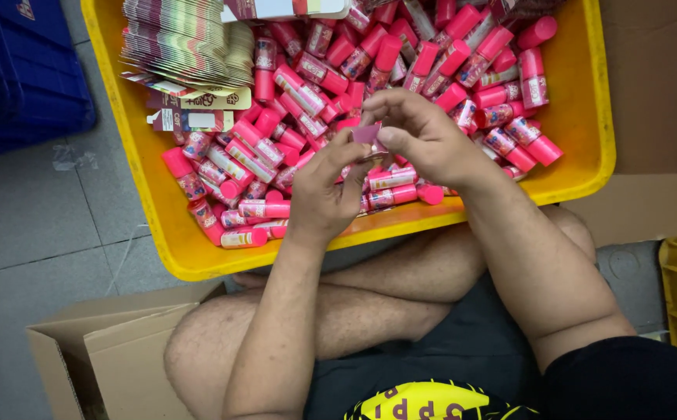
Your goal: The person sits on the floor and manually folds small paper boxes to package pink cosmetic tubes taken from a large yellow bin.
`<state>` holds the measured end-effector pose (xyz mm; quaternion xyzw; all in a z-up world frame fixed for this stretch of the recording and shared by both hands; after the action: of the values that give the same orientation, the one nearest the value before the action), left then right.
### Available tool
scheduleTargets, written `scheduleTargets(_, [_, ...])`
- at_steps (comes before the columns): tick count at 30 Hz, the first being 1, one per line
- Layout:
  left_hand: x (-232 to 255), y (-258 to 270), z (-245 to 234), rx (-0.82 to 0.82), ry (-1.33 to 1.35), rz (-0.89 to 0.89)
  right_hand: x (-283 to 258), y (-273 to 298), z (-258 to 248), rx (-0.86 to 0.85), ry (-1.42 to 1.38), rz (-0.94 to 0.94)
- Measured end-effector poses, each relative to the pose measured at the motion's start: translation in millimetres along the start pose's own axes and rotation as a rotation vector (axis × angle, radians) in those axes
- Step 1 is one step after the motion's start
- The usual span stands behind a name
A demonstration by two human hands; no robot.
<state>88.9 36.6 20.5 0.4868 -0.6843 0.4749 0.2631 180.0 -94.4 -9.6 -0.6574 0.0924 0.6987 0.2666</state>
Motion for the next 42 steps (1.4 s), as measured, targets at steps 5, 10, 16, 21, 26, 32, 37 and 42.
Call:
scheduleTargets(5, [7, -5, 1, 0.005, -0.059, 0.034, 6, 5, -7, 0.126, 0.031, 0.014])
scheduleTargets(10, [-5, 0, -3, 0.104, 0.028, 0.028, -16, 4, -1, 0.085, 0.155, -0.097])
scheduleTargets(16, [3, 0, -3, 0.126, -0.006, 0.066, 3, 3, 0, 0.156, -0.097, 0.003])
scheduleTargets(21, [13, -3, 4, 0.072, -0.220, 0.203, 10, 6, 3, 0.103, -0.203, 0.127])
scheduleTargets(26, [18, -3, 7, 0.051, -0.300, 0.234, 7, 7, 10, 0.104, -0.324, 0.162])
scheduleTargets(32, [27, -7, 9, 0.046, -0.304, 0.267, 21, 10, 13, 0.083, -0.380, 0.196])
scheduleTargets(37, [20, -7, 1, 0.089, -0.134, 0.233, 16, 13, 10, 0.058, -0.596, 0.161])
scheduleTargets(42, [21, -7, 0, 0.076, 0.019, 0.240, 14, 11, 15, 0.017, -0.816, 0.108])
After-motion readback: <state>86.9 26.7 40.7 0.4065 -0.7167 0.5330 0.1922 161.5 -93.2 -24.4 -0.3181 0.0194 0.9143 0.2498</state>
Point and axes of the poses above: each hand's wrist, its own y-axis away from the middle knuckle, its own z-axis out of the palm, x = y × z, the point moved 8 cm from there along -y, towards the middle knuckle, and after that the axes turned 14 degrees about -x, right-handed, at the moved point
